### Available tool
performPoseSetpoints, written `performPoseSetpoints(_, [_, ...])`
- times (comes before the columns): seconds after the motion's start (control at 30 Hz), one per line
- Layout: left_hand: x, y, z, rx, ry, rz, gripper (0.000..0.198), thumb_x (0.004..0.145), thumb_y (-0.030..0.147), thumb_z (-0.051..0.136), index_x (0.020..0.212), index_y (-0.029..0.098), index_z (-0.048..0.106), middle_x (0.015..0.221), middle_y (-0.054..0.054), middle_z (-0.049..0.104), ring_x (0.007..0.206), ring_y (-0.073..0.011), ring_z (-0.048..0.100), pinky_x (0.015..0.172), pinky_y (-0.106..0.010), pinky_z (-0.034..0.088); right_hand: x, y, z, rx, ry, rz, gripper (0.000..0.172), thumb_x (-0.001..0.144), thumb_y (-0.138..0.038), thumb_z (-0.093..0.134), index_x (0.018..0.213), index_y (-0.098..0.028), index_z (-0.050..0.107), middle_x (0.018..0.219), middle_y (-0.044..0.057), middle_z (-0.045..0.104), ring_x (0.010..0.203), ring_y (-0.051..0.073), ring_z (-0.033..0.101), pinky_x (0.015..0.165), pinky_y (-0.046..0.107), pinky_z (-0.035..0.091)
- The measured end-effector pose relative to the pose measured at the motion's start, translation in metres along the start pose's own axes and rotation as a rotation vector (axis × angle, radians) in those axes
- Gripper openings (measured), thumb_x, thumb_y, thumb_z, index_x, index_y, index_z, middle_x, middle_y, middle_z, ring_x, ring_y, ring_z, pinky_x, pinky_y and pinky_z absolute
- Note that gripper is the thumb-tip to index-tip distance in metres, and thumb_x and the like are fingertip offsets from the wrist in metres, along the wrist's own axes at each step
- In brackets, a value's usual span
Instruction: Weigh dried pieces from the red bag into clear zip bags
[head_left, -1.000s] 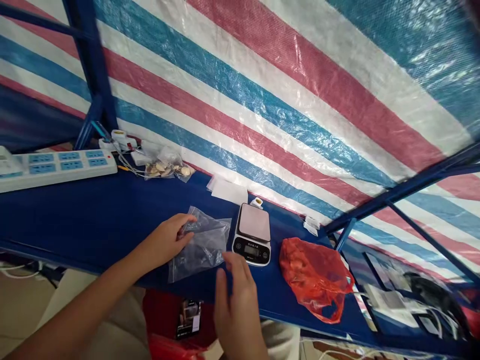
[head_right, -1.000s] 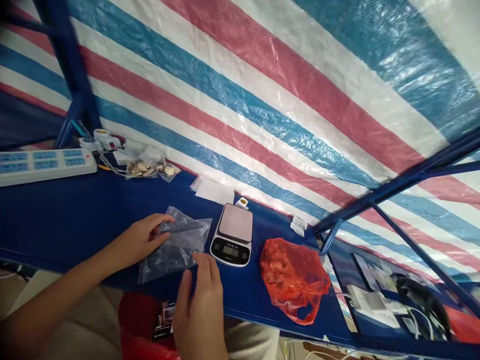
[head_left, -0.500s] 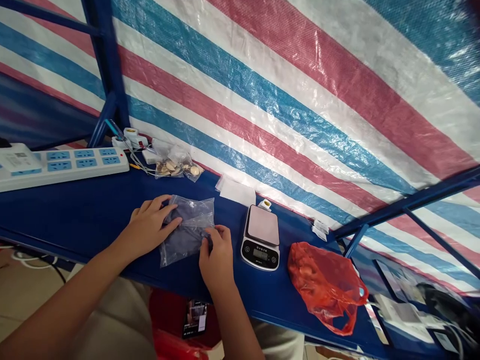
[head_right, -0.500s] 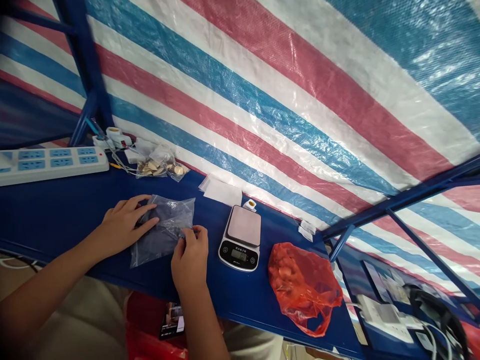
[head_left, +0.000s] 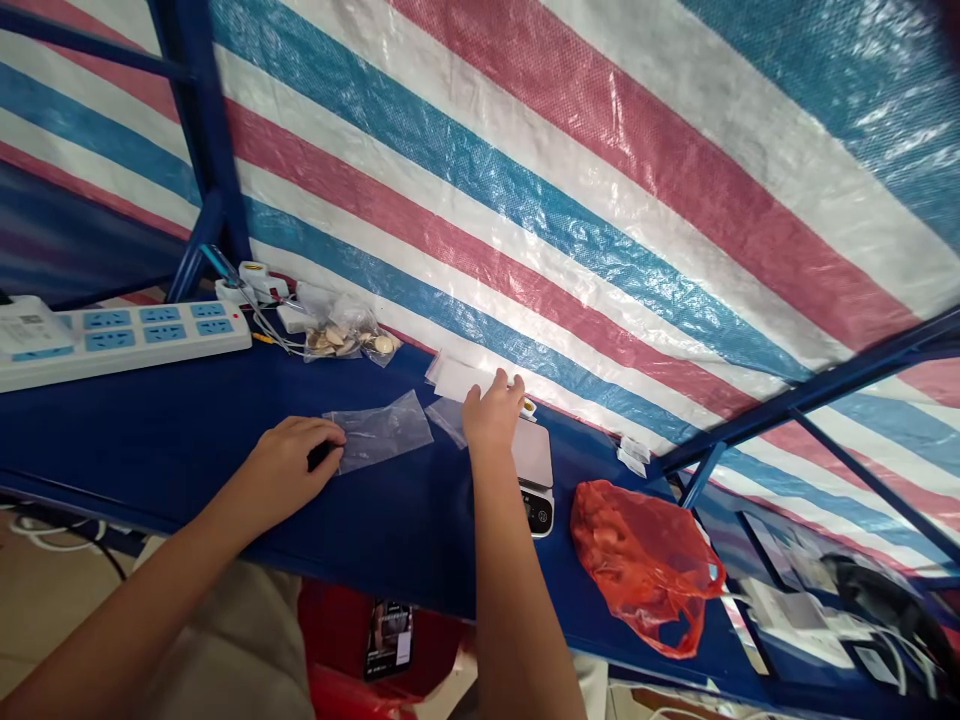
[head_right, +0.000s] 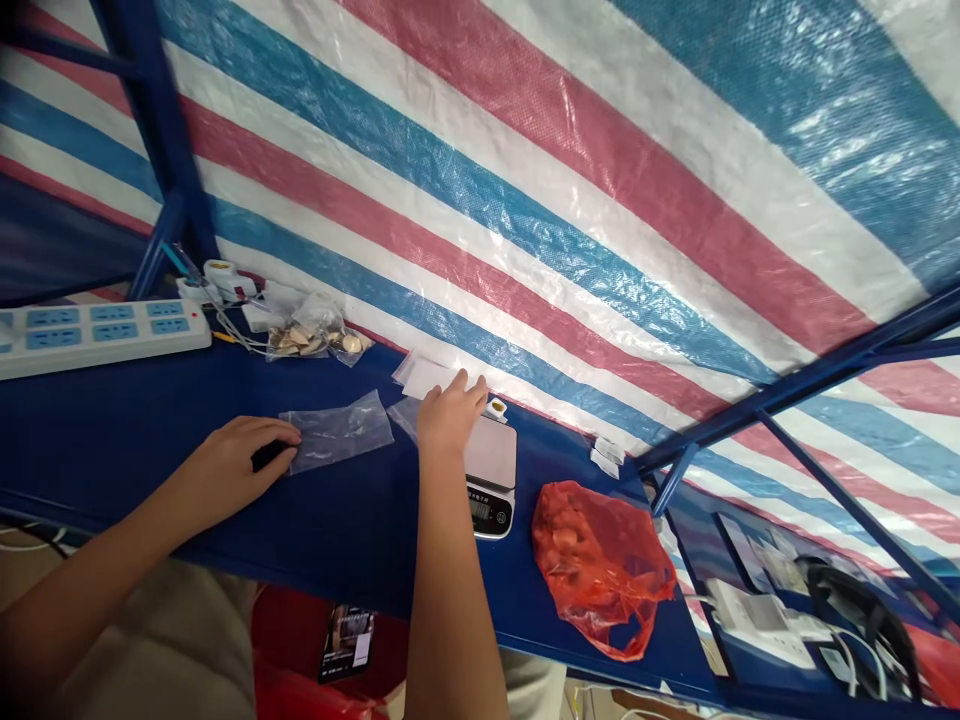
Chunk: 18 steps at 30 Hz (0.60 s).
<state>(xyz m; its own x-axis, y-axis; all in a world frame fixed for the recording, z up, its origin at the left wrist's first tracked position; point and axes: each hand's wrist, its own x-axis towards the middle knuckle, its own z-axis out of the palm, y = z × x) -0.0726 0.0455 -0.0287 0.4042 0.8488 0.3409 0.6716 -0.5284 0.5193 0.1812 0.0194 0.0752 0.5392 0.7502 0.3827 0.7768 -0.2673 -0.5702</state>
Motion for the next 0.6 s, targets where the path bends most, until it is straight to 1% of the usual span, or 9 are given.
performPoseSetpoints(0.07, [-0.009, 0.003, 0.001, -0.001, 0.017, 0.049, 0.035, 0.09, 0.048, 0.048, 0.092, 0.026, 0.074, 0.105, -0.008, 0.076, 0.108, -0.0293, 0.066, 0.092, -0.041, 0.053, -0.032, -0.009, 0.007, -0.003, 0.101, -0.19, 0.046, 0.098, -0.018, 0.045, 0.142, -0.007, 0.054, 0.159, 0.026, 0.036, 0.153, 0.037, 0.028, 0.119, 0.061, 0.032])
performPoseSetpoints(0.1, [-0.014, 0.004, 0.001, 0.002, 0.021, 0.074, 0.033, 0.09, 0.045, 0.048, 0.093, 0.025, 0.074, 0.105, -0.008, 0.076, 0.108, -0.0287, 0.066, 0.093, -0.041, 0.053, -0.054, -0.014, 0.012, 0.023, 0.078, -0.347, 0.044, 0.1, -0.019, 0.041, 0.141, -0.01, 0.057, 0.159, 0.021, 0.039, 0.155, 0.033, 0.025, 0.122, 0.056, 0.031])
performPoseSetpoints(0.13, [-0.019, 0.005, 0.001, 0.004, 0.017, 0.1, 0.033, 0.091, 0.043, 0.048, 0.096, 0.025, 0.074, 0.107, -0.008, 0.076, 0.109, -0.0283, 0.066, 0.093, -0.04, 0.053, -0.077, -0.019, 0.018, 0.058, -0.008, -0.527, 0.041, 0.102, -0.019, 0.039, 0.137, -0.012, 0.06, 0.156, 0.017, 0.046, 0.154, 0.028, 0.029, 0.124, 0.05, 0.031])
performPoseSetpoints(0.17, [-0.023, 0.005, 0.0, 0.006, 0.006, 0.124, 0.033, 0.091, 0.04, 0.047, 0.1, 0.024, 0.074, 0.112, -0.009, 0.075, 0.111, -0.0279, 0.065, 0.095, -0.04, 0.053, -0.097, -0.023, 0.024, 0.068, -0.175, -0.682, 0.041, 0.104, -0.024, 0.04, 0.138, -0.014, 0.06, 0.155, 0.014, 0.049, 0.154, 0.025, 0.03, 0.125, 0.045, 0.031])
performPoseSetpoints(0.2, [-0.027, 0.003, 0.0, 0.01, -0.013, 0.143, 0.035, 0.091, 0.038, 0.046, 0.106, 0.024, 0.074, 0.118, -0.009, 0.074, 0.115, -0.0275, 0.064, 0.098, -0.04, 0.052, -0.114, -0.026, 0.03, 0.06, -0.287, -0.746, 0.044, 0.105, -0.028, 0.039, 0.143, -0.014, 0.055, 0.156, 0.012, 0.049, 0.154, 0.025, 0.031, 0.126, 0.045, 0.03])
performPoseSetpoints(0.3, [-0.033, -0.004, -0.002, 0.042, -0.058, 0.126, 0.04, 0.092, 0.041, 0.046, 0.12, 0.027, 0.072, 0.134, -0.007, 0.069, 0.125, -0.0289, 0.062, 0.106, -0.042, 0.049, -0.134, -0.028, 0.044, -0.003, -0.458, -0.683, 0.059, 0.108, -0.046, 0.035, 0.155, -0.011, 0.042, 0.159, 0.015, 0.046, 0.153, 0.029, 0.032, 0.126, 0.052, 0.026])
performPoseSetpoints(0.43, [-0.032, -0.006, -0.003, 0.052, -0.079, 0.057, 0.044, 0.092, 0.052, 0.048, 0.12, 0.029, 0.073, 0.133, -0.007, 0.07, 0.125, -0.0329, 0.062, 0.107, -0.049, 0.049, -0.12, -0.014, 0.047, -0.078, -0.49, -0.554, 0.067, 0.107, -0.056, 0.031, 0.157, -0.011, 0.041, 0.165, 0.018, 0.034, 0.156, 0.032, 0.024, 0.127, 0.057, 0.019])
performPoseSetpoints(0.5, [-0.031, -0.002, -0.005, 0.044, -0.078, 0.043, 0.045, 0.092, 0.053, 0.046, 0.118, 0.028, 0.073, 0.13, -0.008, 0.071, 0.125, -0.0333, 0.062, 0.106, -0.05, 0.05, -0.112, -0.005, 0.044, -0.101, -0.503, -0.532, 0.068, 0.107, -0.057, 0.032, 0.159, -0.014, 0.039, 0.167, 0.017, 0.03, 0.157, 0.033, 0.022, 0.126, 0.06, 0.018])
performPoseSetpoints(0.6, [-0.03, 0.006, -0.009, 0.036, -0.066, 0.026, 0.044, 0.091, 0.053, 0.046, 0.114, 0.027, 0.073, 0.128, -0.008, 0.072, 0.123, -0.0328, 0.063, 0.106, -0.049, 0.05, -0.104, 0.006, 0.038, -0.145, -0.53, -0.47, 0.072, 0.106, -0.058, 0.032, 0.161, -0.012, 0.035, 0.168, 0.019, 0.024, 0.157, 0.035, 0.019, 0.125, 0.061, 0.018])
